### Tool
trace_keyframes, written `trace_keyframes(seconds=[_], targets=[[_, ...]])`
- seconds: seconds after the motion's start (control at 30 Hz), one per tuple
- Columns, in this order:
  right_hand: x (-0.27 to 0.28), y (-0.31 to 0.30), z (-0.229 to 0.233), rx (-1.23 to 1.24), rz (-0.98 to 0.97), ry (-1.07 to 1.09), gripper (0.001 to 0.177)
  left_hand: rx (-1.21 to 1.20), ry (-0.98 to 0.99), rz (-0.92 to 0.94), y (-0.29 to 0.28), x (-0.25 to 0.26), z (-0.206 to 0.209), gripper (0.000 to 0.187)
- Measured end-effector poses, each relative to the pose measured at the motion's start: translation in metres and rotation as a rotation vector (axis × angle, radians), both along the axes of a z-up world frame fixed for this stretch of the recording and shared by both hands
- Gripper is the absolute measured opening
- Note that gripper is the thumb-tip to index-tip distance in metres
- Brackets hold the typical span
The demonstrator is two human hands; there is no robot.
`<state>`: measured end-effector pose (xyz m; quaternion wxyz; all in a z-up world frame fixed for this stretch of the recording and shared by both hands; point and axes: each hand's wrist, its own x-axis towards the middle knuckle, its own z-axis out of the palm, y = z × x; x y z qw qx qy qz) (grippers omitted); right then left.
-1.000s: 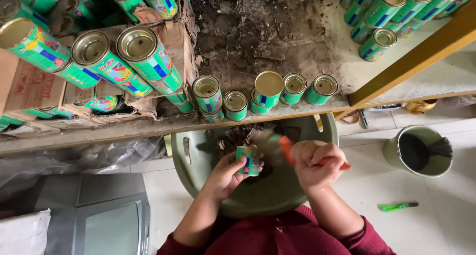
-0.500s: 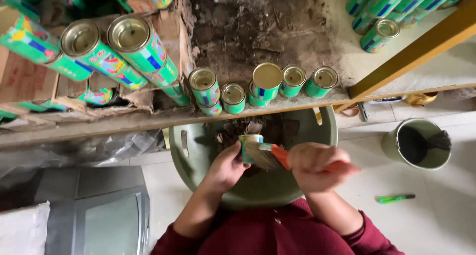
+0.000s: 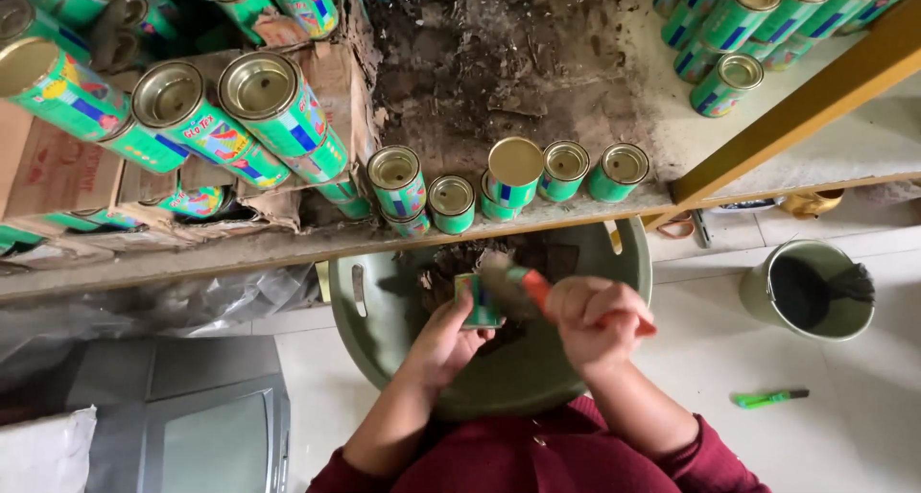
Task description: The person picks up small green cylindrical cans from a shelf and uses a brush to scrub their rims and sides over a green basin. They repeatedly handle the cans one at a time, brushing them and then placing them on the floor or back on the shelf.
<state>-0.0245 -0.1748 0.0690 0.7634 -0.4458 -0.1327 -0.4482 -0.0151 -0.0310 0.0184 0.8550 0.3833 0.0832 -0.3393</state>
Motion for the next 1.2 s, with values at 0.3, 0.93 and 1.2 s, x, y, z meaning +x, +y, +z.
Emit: trace_keyframes(seconds=[0.3,0.93,1.2], targets=[[-0.002,-0.012,-0.01,0.226,0.125,0.129,0.051,0.26,-0.107,0.185,0.009,0.001,-0.09,0.031],[-0.004,-0.031,-0.013,-0.251,0.07,0.395,0.041,0.093,-0.065,0.265,0.002,-0.002,-0.002,0.045],[0.001,0.004,0.001,-1.247,-0.074,0.236,0.024,0.731,-0.562,0.07,0.014,-0.005,0.043,0.059]])
